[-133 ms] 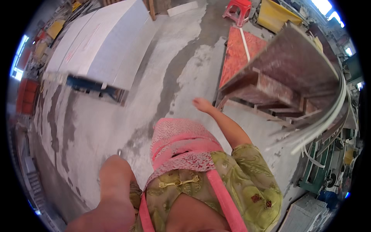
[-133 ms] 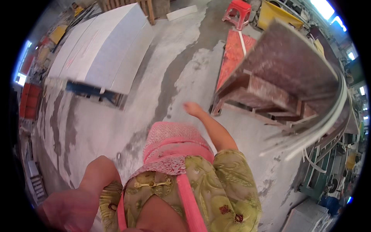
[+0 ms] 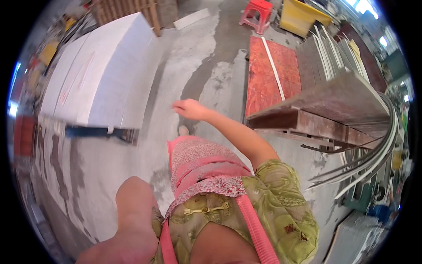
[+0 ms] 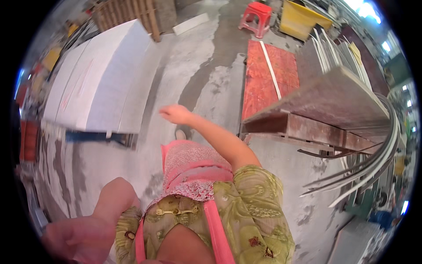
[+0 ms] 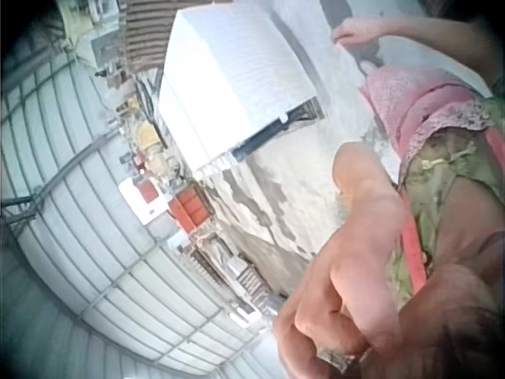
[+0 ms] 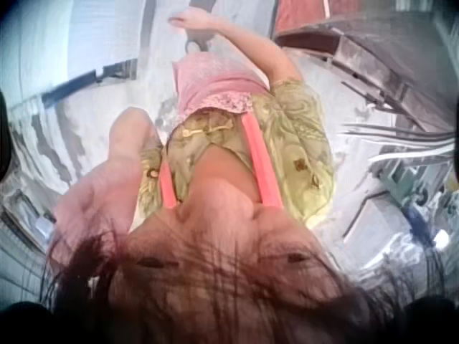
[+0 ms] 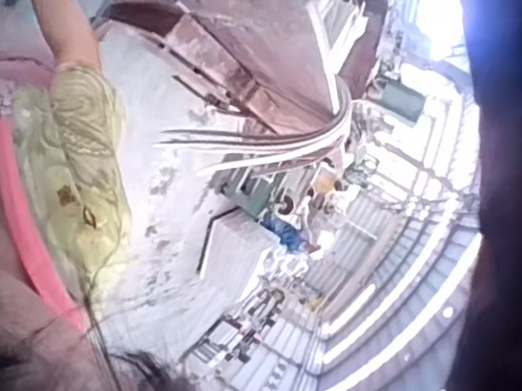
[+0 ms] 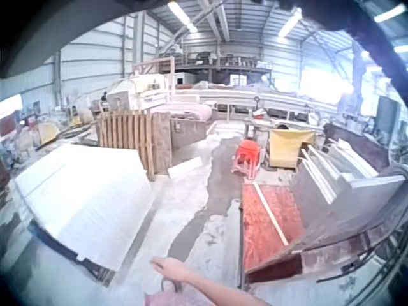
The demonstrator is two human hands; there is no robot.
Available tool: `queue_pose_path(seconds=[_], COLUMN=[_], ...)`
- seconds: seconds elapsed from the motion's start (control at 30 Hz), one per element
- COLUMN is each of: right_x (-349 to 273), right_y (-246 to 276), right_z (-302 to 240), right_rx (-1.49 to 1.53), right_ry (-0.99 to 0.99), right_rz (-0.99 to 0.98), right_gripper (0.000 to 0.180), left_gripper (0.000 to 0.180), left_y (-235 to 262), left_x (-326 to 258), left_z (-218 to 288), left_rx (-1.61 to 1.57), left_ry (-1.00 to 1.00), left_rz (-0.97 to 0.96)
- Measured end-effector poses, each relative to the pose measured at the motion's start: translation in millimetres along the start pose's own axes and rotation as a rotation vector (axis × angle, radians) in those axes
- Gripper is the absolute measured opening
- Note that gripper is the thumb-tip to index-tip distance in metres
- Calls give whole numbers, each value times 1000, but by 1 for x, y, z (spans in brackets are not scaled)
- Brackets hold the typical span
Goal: The person picks up white planks from a pile and places them onto a red conveyor belt. They then retrieve the planks from the other end and stack them neatly on a table. This process is repeated multiple times.
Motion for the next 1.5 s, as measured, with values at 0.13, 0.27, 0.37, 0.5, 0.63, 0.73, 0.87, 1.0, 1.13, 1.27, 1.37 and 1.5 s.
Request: queue_pose_path(seconds=[0.13, 0.27, 0.37, 0.5, 0.63, 0.73, 0.87, 1.0, 1.13, 1.27, 1.37, 1.5], right_x=[191, 156, 15, 9, 120, 310, 680, 969, 1106, 1037, 925, 877], right_y=[8, 114, 229, 285, 296, 389, 610, 775, 897, 951, 909, 947], right_z=[85, 354, 478, 472, 549, 672, 773, 808, 891, 1016, 1056, 1048], right_rx=[0, -421, -533, 121, 188, 98, -273, -146, -27, -147, 207, 445], right_ry=[-34, -834, -1307, -1712, -1980, -1827, -1080, -680, -487, -1080, -1813, -1998], right_rz=[-170, 9, 254, 1145, 1069, 815, 639, 726, 845, 1061, 1158, 1644], right_gripper=[29, 33, 22, 16, 22, 31, 35, 30, 25, 27, 22, 20], left_gripper=[53, 50, 47, 43, 39, 36, 46, 43, 39, 36, 33, 33], left_y=[33, 51, 12, -89, -212, -309, -393, -467, -571, -696, -815, -972], left_x=[81, 219, 279, 296, 267, 216, 211, 223, 234, 271, 279, 235], left_z=[-219, -478, -660, -887, -1102, -1280, -1484, -1674, -1849, -2024, -2113, -2171], left_rx=[-545, -840, -933, -1055, -865, -483, -255, -292, -271, -427, -605, -817], left_ry=[-159, 159, 239, 384, 688, 962, 924, 1078, 920, 880, 786, 747], left_rz=[167, 28, 35, -38, -225, -628, -1113, -1157, -1435, -1647, -1757, -1924])
Point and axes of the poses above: each hand's wrist, its own x-axis towards the middle knuckle, its own y-axis out of the back of the hand, z = x × y, the point moved 9 cm from there along x, towards the middle knuckle, and after that the axes turned 15 degrees about z, right-handed, at the moved point
